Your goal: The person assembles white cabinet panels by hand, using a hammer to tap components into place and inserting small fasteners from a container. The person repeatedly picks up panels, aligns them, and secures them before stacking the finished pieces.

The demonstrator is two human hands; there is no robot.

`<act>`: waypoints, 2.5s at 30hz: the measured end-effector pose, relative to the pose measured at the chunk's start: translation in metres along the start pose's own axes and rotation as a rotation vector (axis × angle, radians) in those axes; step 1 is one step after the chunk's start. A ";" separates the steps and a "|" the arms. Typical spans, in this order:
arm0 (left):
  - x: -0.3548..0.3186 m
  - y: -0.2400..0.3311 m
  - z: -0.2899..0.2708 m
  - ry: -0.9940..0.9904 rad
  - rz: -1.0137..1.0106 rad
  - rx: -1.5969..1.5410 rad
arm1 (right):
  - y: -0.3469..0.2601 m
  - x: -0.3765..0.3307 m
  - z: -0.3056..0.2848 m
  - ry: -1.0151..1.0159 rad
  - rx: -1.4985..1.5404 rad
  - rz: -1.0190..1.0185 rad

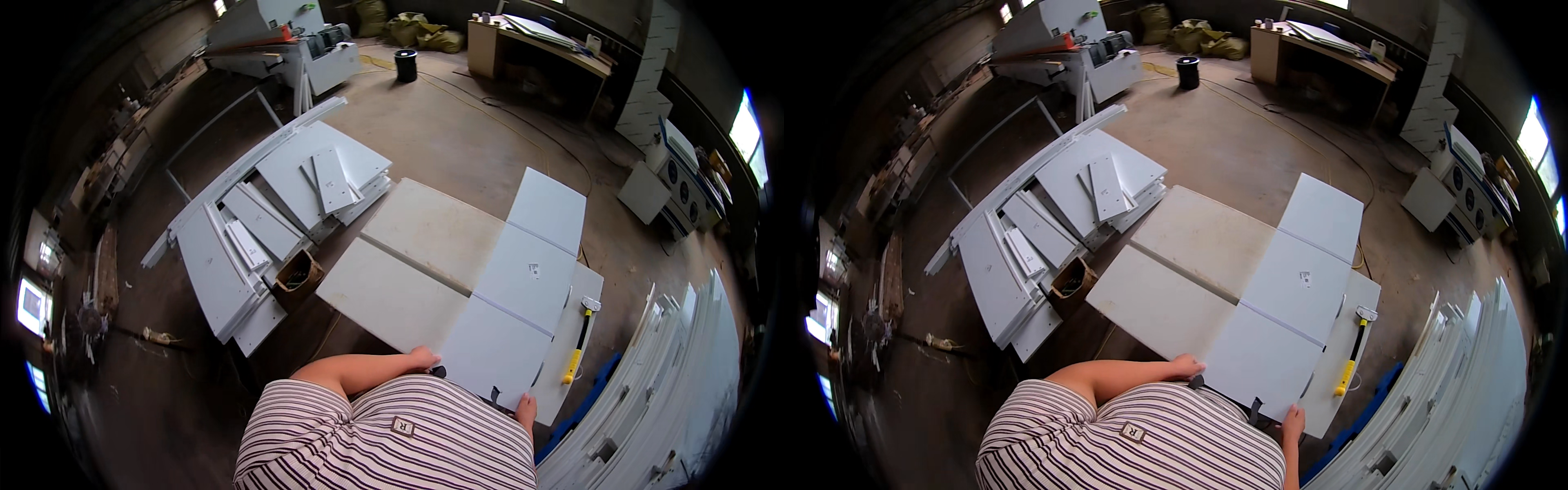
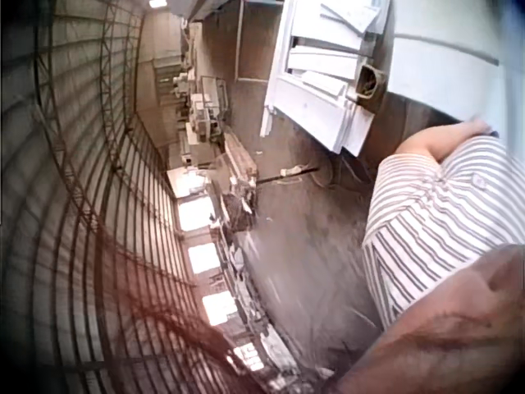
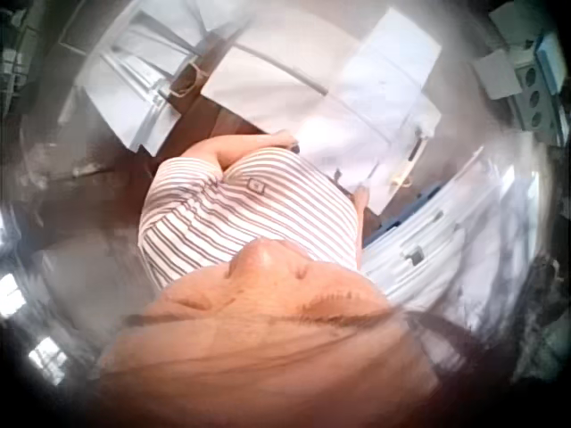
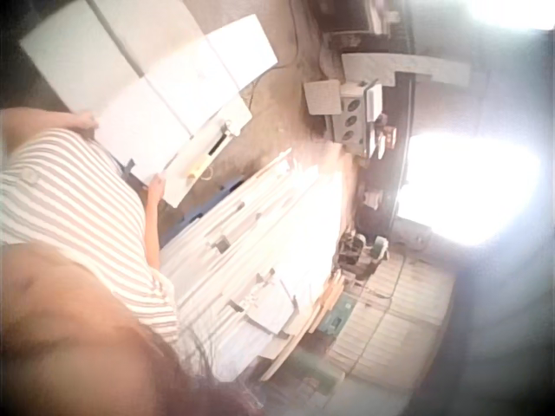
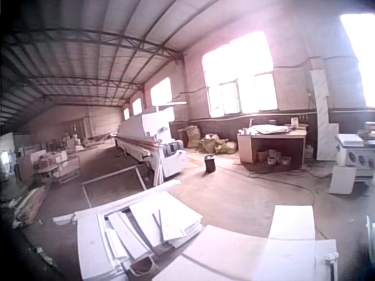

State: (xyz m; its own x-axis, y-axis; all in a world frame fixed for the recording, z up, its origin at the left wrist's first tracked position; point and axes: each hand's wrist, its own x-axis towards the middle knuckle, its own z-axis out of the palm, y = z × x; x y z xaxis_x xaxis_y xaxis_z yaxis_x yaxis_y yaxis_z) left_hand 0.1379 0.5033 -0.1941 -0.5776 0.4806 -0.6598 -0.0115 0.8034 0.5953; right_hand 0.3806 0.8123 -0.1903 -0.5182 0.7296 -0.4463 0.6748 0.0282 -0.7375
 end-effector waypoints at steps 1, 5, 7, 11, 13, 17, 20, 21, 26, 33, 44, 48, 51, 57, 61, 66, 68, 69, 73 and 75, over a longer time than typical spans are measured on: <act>0.002 -0.001 0.002 0.000 -0.001 -0.006 | -0.003 -0.002 -0.003 -0.009 -0.041 -0.046; -0.002 0.002 0.013 0.107 -0.094 -0.084 | -0.016 -0.008 -0.007 -0.020 -0.094 -0.109; -0.012 0.009 0.013 0.141 -0.136 -0.176 | -0.018 -0.011 -0.007 -0.021 -0.064 -0.085; -0.031 0.016 0.011 0.220 -0.119 -0.226 | 0.016 0.003 0.000 -0.057 0.098 0.021; -0.039 0.019 0.011 0.225 -0.134 -0.249 | 0.018 0.001 0.003 -0.024 0.020 -0.033; -0.041 0.031 0.014 0.328 -0.052 -0.389 | 0.043 0.016 -0.001 -0.148 0.200 -0.008; -0.040 0.025 0.014 0.194 -0.128 -0.515 | -0.030 -0.015 -0.019 -0.336 0.177 0.269; -0.040 0.026 0.010 0.163 -0.120 -0.626 | -0.027 -0.016 -0.018 -0.295 0.175 0.298; -0.043 -0.029 -0.044 0.076 -0.131 -1.075 | -0.064 -0.068 0.020 -0.528 0.156 0.205; -0.060 -0.135 -0.138 0.430 -0.060 -1.602 | -0.107 -0.166 0.140 -1.172 0.049 0.057; -0.180 -0.162 -0.188 0.459 -0.069 -1.607 | -0.165 -0.015 0.202 -0.500 0.924 0.330; -0.179 -0.147 -0.192 0.423 -0.046 -1.541 | -0.181 -0.033 0.242 -0.631 1.147 0.393; -0.169 -0.130 -0.193 0.354 -0.009 -1.496 | -0.174 -0.048 0.233 -0.708 1.237 0.417; -0.155 -0.092 -0.193 0.193 0.096 -1.373 | -0.187 -0.132 0.156 -0.579 1.307 0.429; -0.142 -0.047 -0.181 0.029 0.182 -1.264 | -0.176 -0.174 0.078 -0.533 1.516 0.371; -0.129 0.023 -0.155 -0.183 0.284 -1.115 | -0.128 -0.229 0.010 -0.290 1.673 0.164; -0.125 0.057 -0.134 -0.277 0.315 -1.045 | -0.090 -0.238 0.001 -0.150 1.735 0.040; -0.125 0.070 -0.126 -0.304 0.334 -1.018 | -0.092 -0.255 -0.013 -0.115 1.754 -0.010; -0.126 0.135 -0.073 -0.464 0.397 -0.887 | -0.042 -0.289 -0.062 0.048 1.896 -0.121; -0.128 0.165 -0.043 -0.531 0.428 -0.824 | -0.013 -0.304 -0.090 0.155 1.942 -0.158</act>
State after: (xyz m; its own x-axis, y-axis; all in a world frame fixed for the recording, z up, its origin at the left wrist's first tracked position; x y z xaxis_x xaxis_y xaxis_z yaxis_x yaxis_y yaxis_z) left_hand 0.1745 0.5588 0.0083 -0.2376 0.9174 -0.3193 -0.5548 0.1417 0.8198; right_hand 0.5760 0.6518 0.0006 -0.3898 0.8434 -0.3698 -0.8212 -0.5001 -0.2749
